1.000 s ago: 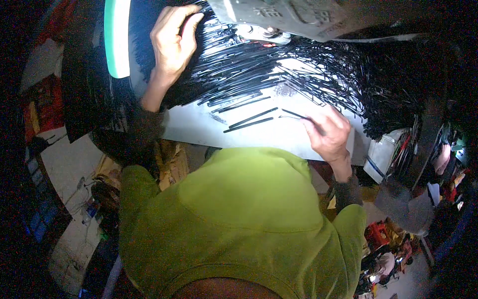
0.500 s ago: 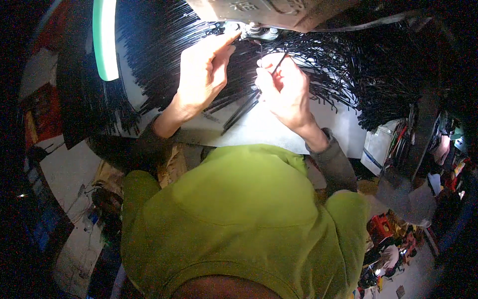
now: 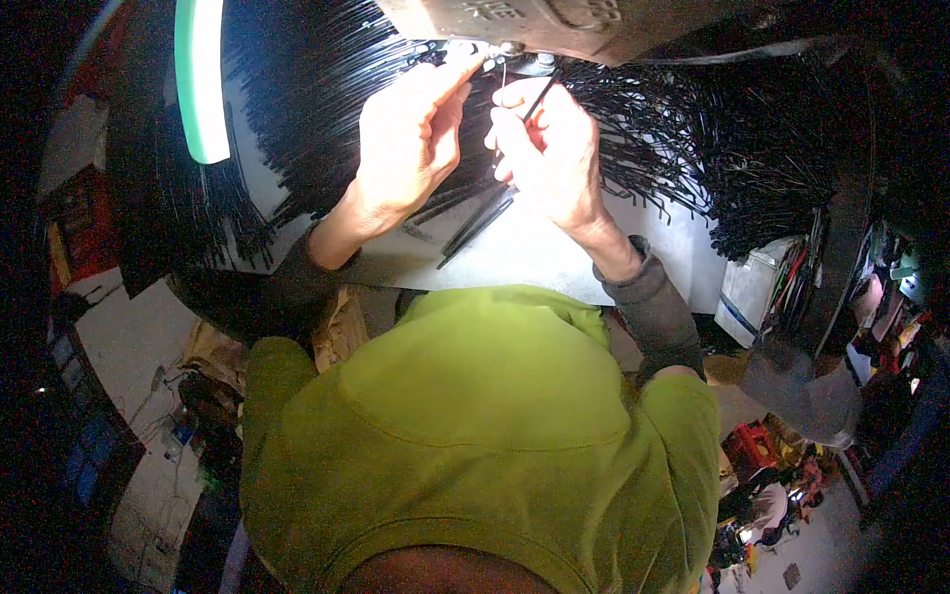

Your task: The person assembles black plastic components by hand, feeding them into a workbench press machine to create assembled parts.

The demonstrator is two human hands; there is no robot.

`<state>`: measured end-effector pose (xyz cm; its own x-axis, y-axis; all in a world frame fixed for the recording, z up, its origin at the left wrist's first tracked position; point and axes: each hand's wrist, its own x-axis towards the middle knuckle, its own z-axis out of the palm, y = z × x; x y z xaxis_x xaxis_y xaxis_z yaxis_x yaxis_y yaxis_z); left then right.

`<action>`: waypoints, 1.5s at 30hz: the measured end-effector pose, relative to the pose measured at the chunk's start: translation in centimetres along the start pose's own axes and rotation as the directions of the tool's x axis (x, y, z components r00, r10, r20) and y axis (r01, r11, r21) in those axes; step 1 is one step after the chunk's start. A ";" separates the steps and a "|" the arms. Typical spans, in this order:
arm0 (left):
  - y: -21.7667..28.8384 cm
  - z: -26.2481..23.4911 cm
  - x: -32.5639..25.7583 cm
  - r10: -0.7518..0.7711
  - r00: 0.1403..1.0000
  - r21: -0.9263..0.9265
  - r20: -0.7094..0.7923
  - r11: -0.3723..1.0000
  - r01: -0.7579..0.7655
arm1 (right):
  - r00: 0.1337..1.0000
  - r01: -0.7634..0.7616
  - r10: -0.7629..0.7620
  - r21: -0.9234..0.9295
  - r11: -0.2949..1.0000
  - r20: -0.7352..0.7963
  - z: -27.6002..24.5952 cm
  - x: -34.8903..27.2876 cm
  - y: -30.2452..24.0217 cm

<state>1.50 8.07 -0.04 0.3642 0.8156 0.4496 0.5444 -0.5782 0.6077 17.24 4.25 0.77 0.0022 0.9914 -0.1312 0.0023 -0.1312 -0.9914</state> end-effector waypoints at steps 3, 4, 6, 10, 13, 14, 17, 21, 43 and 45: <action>-0.6 0.4 -0.2 -0.015 0.999 -0.050 -0.050 0.999 0.013 | 1.000 0.015 -0.015 -0.001 1.000 -0.009 0.1 -0.1 -0.1; -0.7 0.6 -0.1 -0.006 0.994 -0.099 -0.112 0.995 -0.005 | 1.000 0.014 -0.014 -0.003 1.000 -0.008 0.1 -0.1 -0.1; -0.6 0.3 -0.1 -0.030 0.997 -0.085 -0.068 0.996 0.024 | 0.999 0.033 -0.032 0.033 0.999 -0.026 0.0 -0.1 0.0; -0.8 0.4 -0.1 -0.027 0.999 -0.079 -0.045 0.997 0.024 | 1.000 0.017 -0.017 -0.015 1.000 0.000 0.0 -0.1 -0.3; -0.8 0.4 -0.1 -0.027 0.997 -0.121 -0.068 0.992 0.019 | 1.000 0.017 -0.017 0.012 1.000 0.001 0.1 0.0 -0.2; -0.9 0.5 -0.1 -0.029 0.997 -0.121 -0.068 0.992 0.021 | 1.000 0.016 -0.016 0.008 1.000 0.000 0.1 0.0 -0.2; -1.2 0.7 -0.1 0.035 0.994 -0.158 -0.104 0.986 -0.051 | 1.000 0.014 -0.014 0.018 1.000 -0.002 0.0 0.0 -0.1; -1.1 0.7 0.0 0.029 0.994 -0.167 -0.109 0.985 -0.047 | 1.000 0.016 -0.016 0.010 1.000 -0.005 0.1 0.1 -0.1; 0.7 -0.7 1.5 0.202 0.974 0.390 0.106 0.892 -0.227 | 0.998 0.031 -0.036 -0.106 0.994 -0.042 -0.9 0.9 0.6; 0.8 -1.1 1.4 0.179 0.972 0.394 0.154 0.891 -0.227 | 0.999 -0.014 0.011 -0.083 0.996 -0.039 -0.7 0.7 0.0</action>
<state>1.59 8.78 1.80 0.5681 0.6925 0.4447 0.6999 -0.6908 0.1817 17.92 4.93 0.71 0.0413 0.9891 -0.1416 0.0854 -0.1447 -0.9858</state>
